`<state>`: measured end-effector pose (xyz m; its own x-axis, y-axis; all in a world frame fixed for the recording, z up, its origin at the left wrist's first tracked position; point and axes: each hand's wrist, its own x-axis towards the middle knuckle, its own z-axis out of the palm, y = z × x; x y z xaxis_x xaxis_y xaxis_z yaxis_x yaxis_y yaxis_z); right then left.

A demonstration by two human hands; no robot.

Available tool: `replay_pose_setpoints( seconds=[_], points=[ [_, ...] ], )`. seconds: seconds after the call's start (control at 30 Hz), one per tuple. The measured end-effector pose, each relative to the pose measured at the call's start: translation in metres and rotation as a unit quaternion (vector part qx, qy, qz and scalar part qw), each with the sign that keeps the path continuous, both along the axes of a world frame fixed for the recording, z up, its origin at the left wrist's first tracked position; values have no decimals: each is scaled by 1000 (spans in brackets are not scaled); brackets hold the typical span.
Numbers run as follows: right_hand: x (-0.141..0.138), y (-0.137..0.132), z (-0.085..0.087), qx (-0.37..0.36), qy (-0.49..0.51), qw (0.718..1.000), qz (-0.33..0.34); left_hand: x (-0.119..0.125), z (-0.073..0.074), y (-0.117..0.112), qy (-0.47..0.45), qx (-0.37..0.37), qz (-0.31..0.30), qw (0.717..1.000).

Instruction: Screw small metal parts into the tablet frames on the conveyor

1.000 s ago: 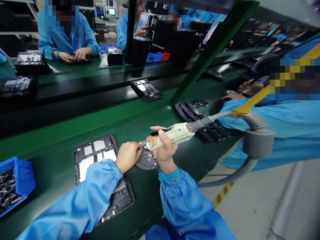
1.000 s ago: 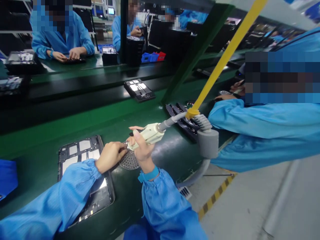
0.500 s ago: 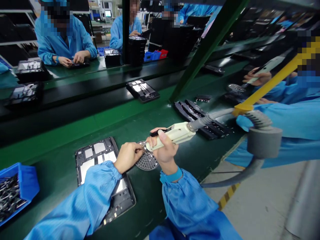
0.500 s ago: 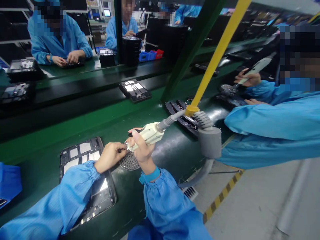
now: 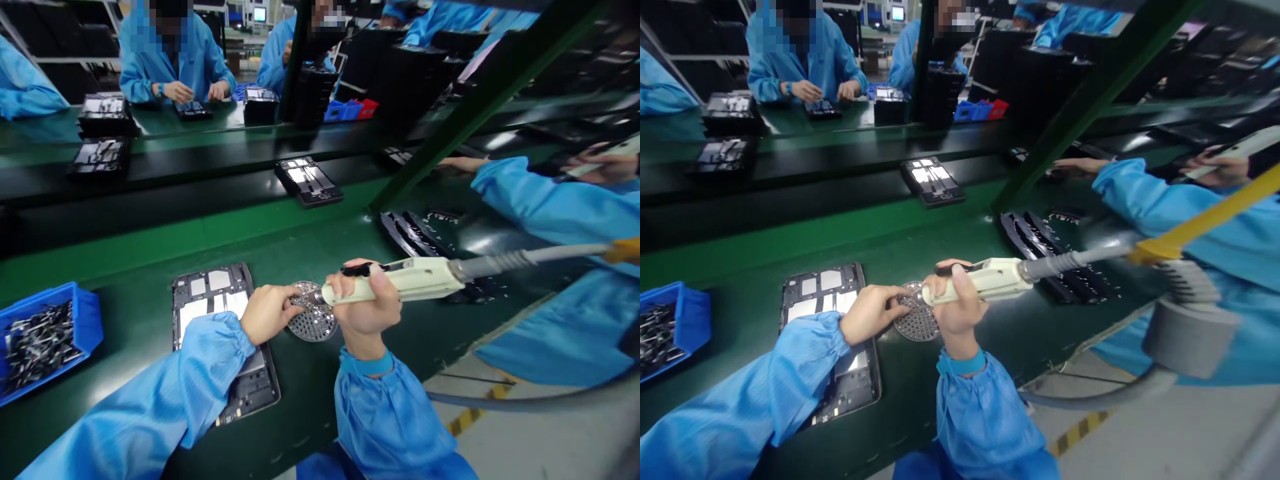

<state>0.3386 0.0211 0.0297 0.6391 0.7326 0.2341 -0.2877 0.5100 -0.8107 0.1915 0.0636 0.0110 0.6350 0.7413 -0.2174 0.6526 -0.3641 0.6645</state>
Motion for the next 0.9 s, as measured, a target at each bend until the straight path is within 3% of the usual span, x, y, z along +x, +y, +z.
replay_pose_setpoints(
  seconds=[0.33, 0.63, 0.77, 0.9],
  points=[
    [0, -2, 1, -1, -10, 1000, 13, 15, 7, 4, 2, 64, -67, 996],
    [2, -4, -2, 3, -15, 1000, 0, 23, 10, -2, 8, 32, -67, 997],
    [4, -2, -5, 2, -29, 999, -19, -1, 16, -2, -16, 15, -37, 999],
    [7, -2, -6, -5, -37, 999, -22, -67, 17, 9, -93, 17, 86, 992]
  ],
)
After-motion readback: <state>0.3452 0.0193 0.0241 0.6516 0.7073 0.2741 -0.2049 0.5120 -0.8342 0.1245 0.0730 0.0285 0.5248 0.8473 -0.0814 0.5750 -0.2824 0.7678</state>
